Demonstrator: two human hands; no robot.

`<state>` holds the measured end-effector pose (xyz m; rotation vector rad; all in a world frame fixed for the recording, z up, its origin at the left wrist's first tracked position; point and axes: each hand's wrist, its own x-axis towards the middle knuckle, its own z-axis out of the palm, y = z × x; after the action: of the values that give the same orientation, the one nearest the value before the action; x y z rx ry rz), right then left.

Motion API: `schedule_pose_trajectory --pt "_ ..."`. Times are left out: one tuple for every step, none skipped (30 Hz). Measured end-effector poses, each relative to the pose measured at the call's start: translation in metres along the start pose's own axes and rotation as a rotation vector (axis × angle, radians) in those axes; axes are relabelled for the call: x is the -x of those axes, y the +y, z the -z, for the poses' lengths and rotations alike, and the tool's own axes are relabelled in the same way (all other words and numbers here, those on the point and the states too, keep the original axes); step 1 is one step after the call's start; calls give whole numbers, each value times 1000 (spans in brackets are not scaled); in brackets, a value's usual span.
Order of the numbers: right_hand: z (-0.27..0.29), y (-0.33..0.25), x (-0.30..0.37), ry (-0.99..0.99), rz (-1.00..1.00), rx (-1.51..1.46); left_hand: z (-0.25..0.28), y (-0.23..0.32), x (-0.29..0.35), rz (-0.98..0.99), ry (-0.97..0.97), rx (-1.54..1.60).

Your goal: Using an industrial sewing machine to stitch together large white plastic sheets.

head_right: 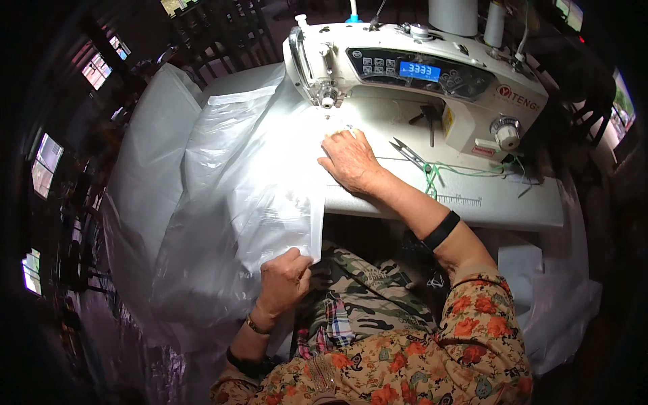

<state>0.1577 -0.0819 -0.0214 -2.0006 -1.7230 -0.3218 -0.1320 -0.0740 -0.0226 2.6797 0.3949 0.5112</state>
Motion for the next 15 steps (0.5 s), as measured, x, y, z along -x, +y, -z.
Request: schedule_pose_trajectory --pt "-1 -1 0 2 11 -1 2 -2 -7 -4 8 -6" --pt "-2 -1 1 23 18 -7 6 -3 -15 -22 9 -24" --pt "-2 -2 0 43 25 -12 6 -6 -23 -16 19 -28" --pt "4 -5 -3 -98 -27 -31 6 -10 -30 -23 40 -62" --pt "3 -6 -3 -100 -12 -35 6 -13 -37 -29 60 -95" --pt "2 -6 -1 -136 -26 -35 7 -14 -44 -13 64 -90" --pt "5 -8 0 -169 -42 -28 8 -15 -51 -7 74 -94" --pt "11 -9 0 -279 -68 -35 7 -17 -59 -12 79 -120" --pt "15 -10 -1 -280 -58 -36 6 -18 -66 -16 84 -146" --pt "17 -11 -2 -307 -62 -44 5 -21 -74 -24 119 -133" --pt "16 -10 -2 -335 -67 -54 4 -23 -83 -14 122 -138" --pt "10 -8 0 -283 -56 -70 4 -25 -92 -21 146 -136" --pt "10 -7 0 -287 -51 -76 3 -26 -102 -29 168 -131" --pt "10 -8 0 -276 -59 -90 2 -29 -111 -22 184 -143" --pt "10 -8 -1 -265 -69 -105 1 -31 -119 -9 181 -147"
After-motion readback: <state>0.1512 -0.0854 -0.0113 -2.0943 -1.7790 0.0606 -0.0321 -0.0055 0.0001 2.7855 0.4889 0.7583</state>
